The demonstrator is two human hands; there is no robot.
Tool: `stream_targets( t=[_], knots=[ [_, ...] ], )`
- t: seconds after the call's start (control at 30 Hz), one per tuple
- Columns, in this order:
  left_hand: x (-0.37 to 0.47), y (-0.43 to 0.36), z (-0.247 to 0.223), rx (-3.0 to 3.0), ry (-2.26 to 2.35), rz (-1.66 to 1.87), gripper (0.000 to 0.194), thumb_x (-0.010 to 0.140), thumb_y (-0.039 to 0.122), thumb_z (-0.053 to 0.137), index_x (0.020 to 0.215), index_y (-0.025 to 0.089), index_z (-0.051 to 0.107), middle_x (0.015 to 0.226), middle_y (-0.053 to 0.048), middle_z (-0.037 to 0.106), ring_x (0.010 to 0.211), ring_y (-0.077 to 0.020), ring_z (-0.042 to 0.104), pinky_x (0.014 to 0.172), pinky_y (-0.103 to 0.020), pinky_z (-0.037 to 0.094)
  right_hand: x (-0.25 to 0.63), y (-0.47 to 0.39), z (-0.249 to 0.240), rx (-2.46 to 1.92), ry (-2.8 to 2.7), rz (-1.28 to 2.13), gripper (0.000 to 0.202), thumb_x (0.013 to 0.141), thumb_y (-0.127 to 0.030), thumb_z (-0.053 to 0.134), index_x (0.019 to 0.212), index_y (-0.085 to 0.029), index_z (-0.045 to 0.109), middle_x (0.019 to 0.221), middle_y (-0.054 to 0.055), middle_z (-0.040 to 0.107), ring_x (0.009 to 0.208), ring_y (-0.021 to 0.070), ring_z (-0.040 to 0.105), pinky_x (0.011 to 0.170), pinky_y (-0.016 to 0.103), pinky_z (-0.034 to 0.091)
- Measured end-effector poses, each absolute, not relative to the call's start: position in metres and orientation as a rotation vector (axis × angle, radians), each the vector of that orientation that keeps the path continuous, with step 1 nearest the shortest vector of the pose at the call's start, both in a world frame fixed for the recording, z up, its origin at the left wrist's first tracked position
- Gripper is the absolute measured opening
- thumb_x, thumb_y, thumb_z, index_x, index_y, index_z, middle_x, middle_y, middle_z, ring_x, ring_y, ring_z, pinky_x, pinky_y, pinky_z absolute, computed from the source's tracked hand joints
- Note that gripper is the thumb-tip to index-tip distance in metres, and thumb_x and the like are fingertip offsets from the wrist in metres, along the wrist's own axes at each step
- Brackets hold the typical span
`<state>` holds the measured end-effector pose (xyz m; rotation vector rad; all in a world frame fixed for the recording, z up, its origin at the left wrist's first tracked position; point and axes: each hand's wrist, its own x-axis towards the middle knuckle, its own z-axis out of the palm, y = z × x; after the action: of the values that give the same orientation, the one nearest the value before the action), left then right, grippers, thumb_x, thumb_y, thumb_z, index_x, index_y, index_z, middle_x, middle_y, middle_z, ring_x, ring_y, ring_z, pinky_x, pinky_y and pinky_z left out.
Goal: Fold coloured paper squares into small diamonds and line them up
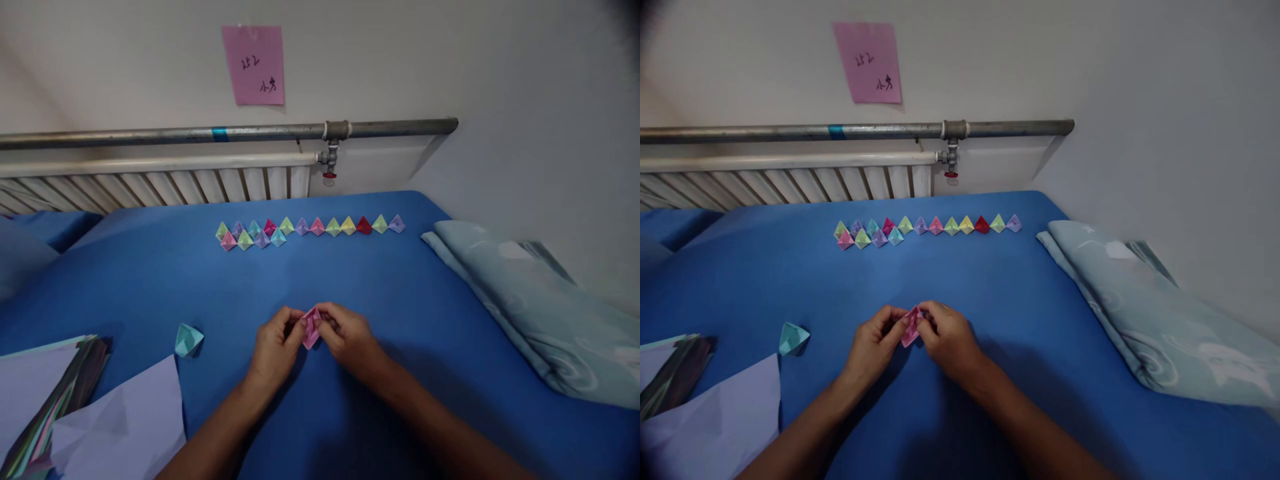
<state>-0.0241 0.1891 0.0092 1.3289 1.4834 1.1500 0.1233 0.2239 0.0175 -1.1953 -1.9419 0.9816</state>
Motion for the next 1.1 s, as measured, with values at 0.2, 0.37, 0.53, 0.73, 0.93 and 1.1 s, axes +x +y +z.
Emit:
stream_targets(
  t=[0.2, 0.37, 0.53, 0.73, 0.93, 1.1],
  knots=[
    [-0.0249, 0.1891, 0.0044, 1.468, 1.510, 1.165, 0.020, 0.083, 0.022, 0.052, 0.100, 0.018, 0.063, 0.090, -0.005, 0.069, 0.078, -0.0153, 0.065, 0.072, -0.028, 0.050, 0.1229, 0.2236, 0.0190, -1.148, -2.075, 0.835, 0.018, 0.087, -0.016, 0.043, 0.082, -0.020, 0.059, 0.071, 0.000, 0.062, 0.066, 0.0123, 0.055, 0.063, 0.024, 0.041],
    [-0.0247, 0.1874, 0.0086, 1.634, 1.553, 1.152, 0.017, 0.087, 0.024, 0.050, 0.093, 0.019, 0.065, 0.085, -0.003, 0.068, 0.074, -0.0137, 0.063, 0.069, -0.026, 0.048, 0.1210, 0.2217, 0.0164, -1.102, -2.142, 0.707, 0.019, 0.088, -0.014, 0.041, 0.075, -0.020, 0.054, 0.070, 0.002, 0.060, 0.065, 0.0127, 0.054, 0.064, 0.024, 0.040],
    [-0.0243, 0.1882, 0.0096, 1.533, 1.576, 1.141, 0.018, 0.087, 0.027, 0.049, 0.084, 0.018, 0.064, 0.074, -0.001, 0.067, 0.065, -0.0123, 0.060, 0.062, -0.023, 0.045, 0.1196, 0.2203, 0.0179, -1.064, -2.135, 0.706, 0.018, 0.089, -0.014, 0.041, 0.077, -0.020, 0.054, 0.069, 0.001, 0.060, 0.064, 0.0125, 0.055, 0.063, 0.024, 0.041],
    [-0.0224, 0.1890, 0.0123, 1.412, 1.553, 1.154, 0.015, 0.083, 0.027, 0.052, 0.079, 0.018, 0.063, 0.069, 0.001, 0.066, 0.060, -0.0114, 0.059, 0.060, -0.023, 0.045, 0.1188, 0.2199, 0.0164, -1.061, -2.134, 0.671, 0.017, 0.089, -0.016, 0.043, 0.077, -0.020, 0.054, 0.067, 0.000, 0.060, 0.062, 0.0122, 0.054, 0.062, 0.024, 0.040],
    [-0.0226, 0.1887, 0.0103, 1.397, 1.504, 1.174, 0.016, 0.082, 0.029, 0.052, 0.081, 0.018, 0.064, 0.073, -0.001, 0.067, 0.065, -0.0123, 0.060, 0.063, -0.024, 0.046, 0.1191, 0.2208, 0.0140, -1.064, -2.157, 0.627, 0.019, 0.087, -0.014, 0.041, 0.074, -0.020, 0.054, 0.067, 0.001, 0.060, 0.063, 0.0119, 0.054, 0.063, 0.024, 0.041],
    [-0.0250, 0.1901, 0.0096, 1.386, 1.488, 1.139, 0.015, 0.082, 0.028, 0.052, 0.080, 0.018, 0.063, 0.073, -0.001, 0.067, 0.065, -0.0123, 0.060, 0.063, -0.024, 0.046, 0.1191, 0.2222, 0.0176, -1.148, -2.097, 0.771, 0.014, 0.085, -0.015, 0.047, 0.076, -0.020, 0.057, 0.067, -0.001, 0.059, 0.061, 0.0110, 0.053, 0.060, 0.023, 0.039]
  ],
)
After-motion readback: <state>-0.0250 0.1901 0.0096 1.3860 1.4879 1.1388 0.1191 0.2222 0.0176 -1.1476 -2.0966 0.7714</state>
